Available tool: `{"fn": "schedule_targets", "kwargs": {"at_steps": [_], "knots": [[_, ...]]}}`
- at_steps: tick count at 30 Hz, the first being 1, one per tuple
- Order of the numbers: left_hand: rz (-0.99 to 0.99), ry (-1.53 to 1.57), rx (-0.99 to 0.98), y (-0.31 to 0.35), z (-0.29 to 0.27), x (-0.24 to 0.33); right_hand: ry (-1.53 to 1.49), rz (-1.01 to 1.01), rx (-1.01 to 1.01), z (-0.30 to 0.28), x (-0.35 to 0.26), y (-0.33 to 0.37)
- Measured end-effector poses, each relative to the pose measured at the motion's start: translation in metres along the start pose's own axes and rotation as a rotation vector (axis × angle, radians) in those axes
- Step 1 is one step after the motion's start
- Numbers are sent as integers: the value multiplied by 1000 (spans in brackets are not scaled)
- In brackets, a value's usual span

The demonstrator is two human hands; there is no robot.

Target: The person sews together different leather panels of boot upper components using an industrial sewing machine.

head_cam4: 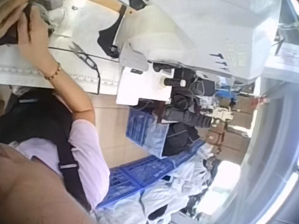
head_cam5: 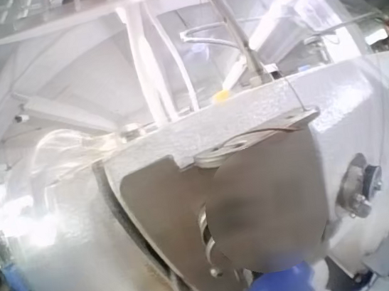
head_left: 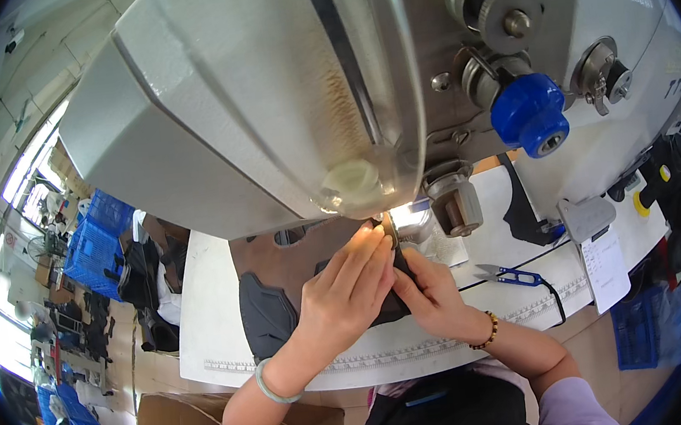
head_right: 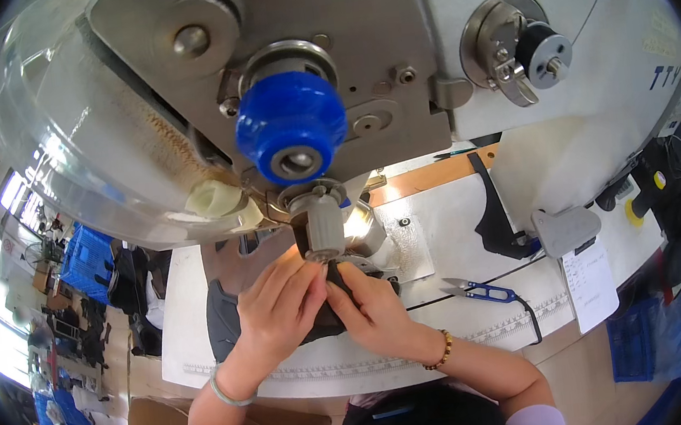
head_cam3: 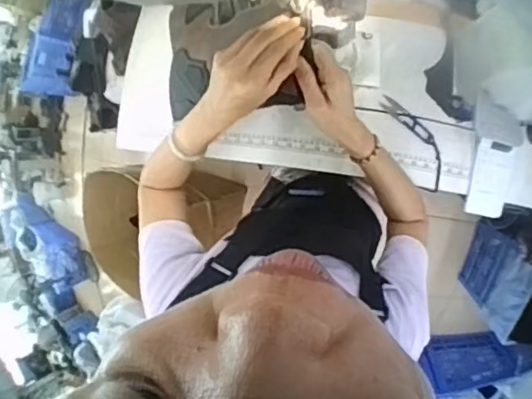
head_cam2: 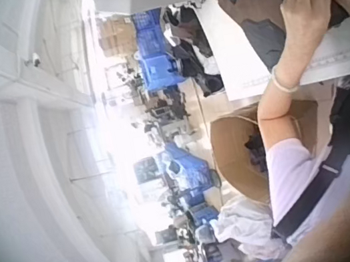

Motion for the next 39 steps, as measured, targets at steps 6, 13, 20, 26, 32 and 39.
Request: {"fn": "schedule_targets", "kwargs": {"at_steps": [6, 13, 20, 26, 32, 39], "knots": [[-48, 36, -3, -5, 2, -7, 25, 9, 9, 1, -6, -5], [-134, 175, -29, -2, 6, -20, -71, 200, 40, 4, -11, -8], [-39, 114, -30, -4, 5, -17, 115, -31, 27, 0, -10, -9], [-56, 137, 8, -7, 4, -15, 66, 4, 30, 1, -7, -7], [-187, 199, -55, -9, 9, -24, 46, 24, 47, -2, 2, -11], [-386, 483, -376, -2, 13, -65, 19, 173, 29, 2, -6, 0]]}}
Point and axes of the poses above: each hand's wrist, its own y-axis away from the middle knuckle, its own z-axis out of the palm, x = y × z, the point moved 5 cm from there along -y, towards the middle knuckle, and after that the axes turned 8 degrees about -y, right-handed, at the moved point
